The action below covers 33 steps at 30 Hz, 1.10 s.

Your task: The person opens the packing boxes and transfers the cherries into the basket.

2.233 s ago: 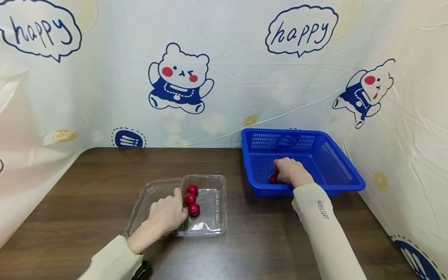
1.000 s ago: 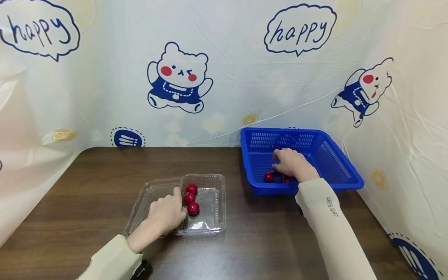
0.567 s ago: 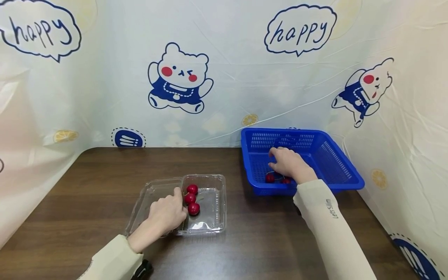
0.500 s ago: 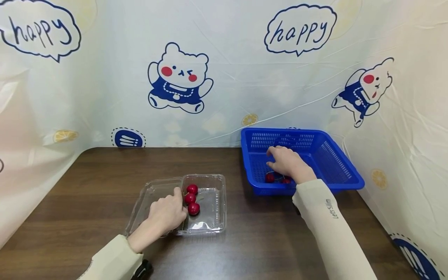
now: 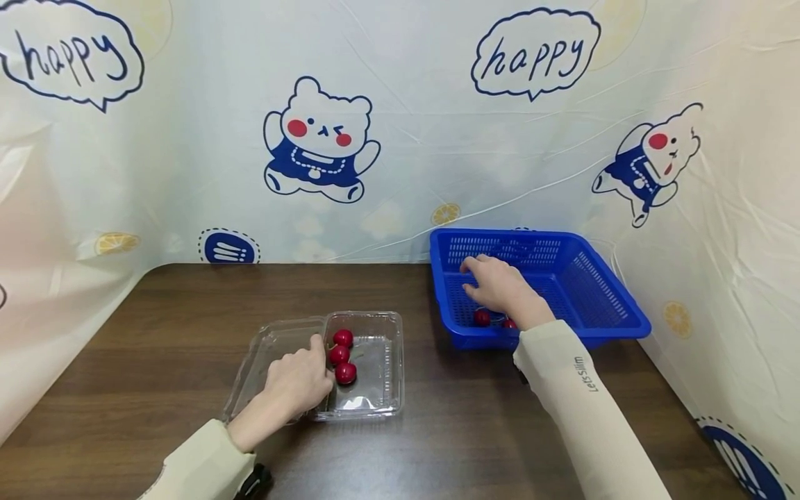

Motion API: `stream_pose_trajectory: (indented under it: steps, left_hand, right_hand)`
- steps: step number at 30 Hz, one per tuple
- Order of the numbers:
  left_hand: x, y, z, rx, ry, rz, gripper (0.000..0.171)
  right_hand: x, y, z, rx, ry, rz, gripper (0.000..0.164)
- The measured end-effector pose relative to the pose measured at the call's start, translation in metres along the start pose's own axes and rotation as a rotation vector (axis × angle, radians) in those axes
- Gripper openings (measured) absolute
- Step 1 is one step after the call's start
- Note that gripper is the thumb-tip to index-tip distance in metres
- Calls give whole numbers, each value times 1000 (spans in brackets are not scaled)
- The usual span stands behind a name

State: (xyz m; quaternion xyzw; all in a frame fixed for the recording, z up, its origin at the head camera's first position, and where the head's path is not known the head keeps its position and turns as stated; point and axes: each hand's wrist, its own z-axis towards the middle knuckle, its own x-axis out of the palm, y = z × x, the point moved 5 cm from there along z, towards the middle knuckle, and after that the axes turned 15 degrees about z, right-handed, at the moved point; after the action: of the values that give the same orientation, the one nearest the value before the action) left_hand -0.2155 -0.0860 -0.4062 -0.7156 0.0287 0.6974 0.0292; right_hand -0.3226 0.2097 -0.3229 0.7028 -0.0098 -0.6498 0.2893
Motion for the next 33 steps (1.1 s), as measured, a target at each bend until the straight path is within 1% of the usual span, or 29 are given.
stream_pose_trajectory:
  steps: [7,10,18,26,33]
  left_hand:
    - [-2,-1,-1,-1,-3,3,31]
    - [-2,-1,-2,2,-7,3,31]
    - [-2,-1,-2,4,-6,0,30]
    - [-1,-1,-2,7,-4,7,30]
    - [-1,-1,-2,7,-8,8,30]
  right_hand:
    - [-4,18,2,-94,-79,7,35]
    - [-5,27,3,-125,-94,6,35]
    - [-1,45,3,-182,-112,-14,35]
    - [9,69,5,-274,-117,-30,35]
    - [20,85,7,-301,-100,-19,42]
